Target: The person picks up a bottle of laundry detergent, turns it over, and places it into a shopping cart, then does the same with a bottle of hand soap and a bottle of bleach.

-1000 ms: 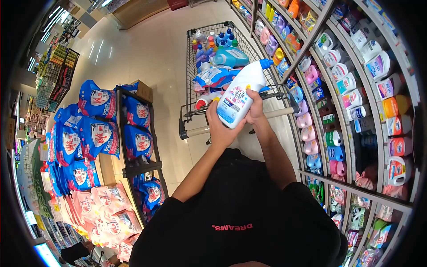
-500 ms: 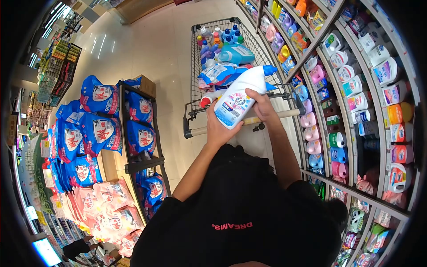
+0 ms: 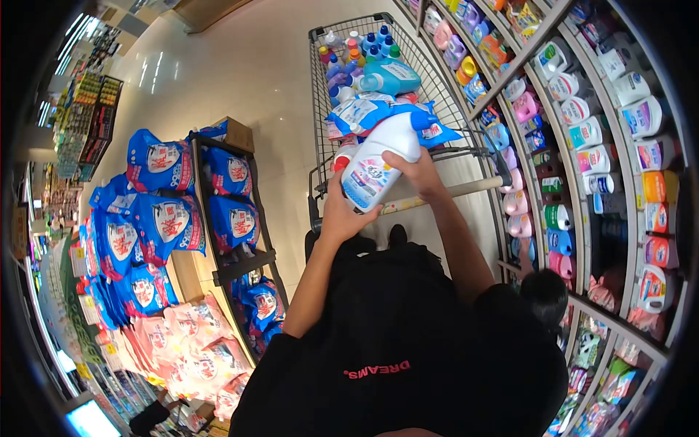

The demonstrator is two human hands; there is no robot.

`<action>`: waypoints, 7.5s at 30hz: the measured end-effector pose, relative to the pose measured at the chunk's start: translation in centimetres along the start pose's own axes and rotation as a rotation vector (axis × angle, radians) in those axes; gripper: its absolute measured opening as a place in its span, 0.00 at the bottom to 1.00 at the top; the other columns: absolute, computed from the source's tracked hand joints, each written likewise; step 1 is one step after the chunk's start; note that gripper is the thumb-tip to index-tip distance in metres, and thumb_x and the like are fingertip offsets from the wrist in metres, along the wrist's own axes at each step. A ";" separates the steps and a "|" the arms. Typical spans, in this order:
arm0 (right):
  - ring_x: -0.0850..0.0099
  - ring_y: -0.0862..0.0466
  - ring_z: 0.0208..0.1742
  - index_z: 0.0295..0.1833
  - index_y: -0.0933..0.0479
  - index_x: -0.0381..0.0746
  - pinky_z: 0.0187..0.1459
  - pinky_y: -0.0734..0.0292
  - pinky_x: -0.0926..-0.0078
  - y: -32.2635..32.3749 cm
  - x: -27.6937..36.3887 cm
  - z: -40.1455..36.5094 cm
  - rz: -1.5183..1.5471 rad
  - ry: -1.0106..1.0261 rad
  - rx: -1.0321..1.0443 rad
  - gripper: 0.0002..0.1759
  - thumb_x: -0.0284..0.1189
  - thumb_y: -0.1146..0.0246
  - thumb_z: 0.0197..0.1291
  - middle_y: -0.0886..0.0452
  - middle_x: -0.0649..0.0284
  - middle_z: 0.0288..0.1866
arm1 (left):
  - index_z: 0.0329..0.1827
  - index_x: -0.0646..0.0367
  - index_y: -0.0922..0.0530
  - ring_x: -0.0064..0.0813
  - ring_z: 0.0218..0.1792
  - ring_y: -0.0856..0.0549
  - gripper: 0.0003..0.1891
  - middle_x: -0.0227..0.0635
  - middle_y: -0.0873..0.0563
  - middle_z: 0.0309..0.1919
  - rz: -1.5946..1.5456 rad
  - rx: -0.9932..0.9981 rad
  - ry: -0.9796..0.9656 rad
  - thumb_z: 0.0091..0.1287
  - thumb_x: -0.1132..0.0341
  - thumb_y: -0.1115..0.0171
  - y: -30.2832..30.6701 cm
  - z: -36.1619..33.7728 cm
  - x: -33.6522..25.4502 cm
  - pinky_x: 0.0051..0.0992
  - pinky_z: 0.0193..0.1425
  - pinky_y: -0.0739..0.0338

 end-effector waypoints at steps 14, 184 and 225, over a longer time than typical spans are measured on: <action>0.75 0.14 0.40 0.55 0.20 0.36 0.34 0.19 0.77 -6.1 1.7 1.0 -0.409 -0.044 -0.280 0.23 0.30 0.25 0.54 0.14 0.64 0.44 | 0.77 0.61 0.40 0.44 0.61 0.21 0.52 0.47 0.25 0.62 -0.163 0.183 -0.121 0.49 0.63 0.18 8.0 3.1 5.2 0.38 0.65 0.25; 0.36 0.16 0.46 0.66 0.63 0.11 0.53 0.21 0.50 15.1 -2.7 13.5 -0.568 -0.197 -1.194 0.61 0.50 0.32 0.59 0.19 0.28 0.42 | 0.48 0.68 0.19 0.33 0.35 0.14 0.12 0.41 0.12 0.35 -0.006 0.294 0.645 0.68 0.68 0.40 15.0 34.7 24.1 0.35 0.37 0.20; 0.72 0.22 0.17 0.43 0.54 0.30 0.18 0.24 0.74 28.8 0.9 43.7 -0.697 0.005 -1.032 0.34 0.36 0.33 0.61 0.23 0.57 0.20 | 0.43 0.64 0.22 0.54 0.55 0.24 0.13 0.49 0.22 0.48 0.235 -0.038 -0.149 0.53 0.75 0.39 4.7 67.4 14.7 0.46 0.62 0.29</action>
Point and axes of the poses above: each hand's wrist, its own z-axis towards the middle knuckle, its own y-axis out of the back of the hand, x = y × z, the point moved 9 cm from there along z, towards the middle knuckle
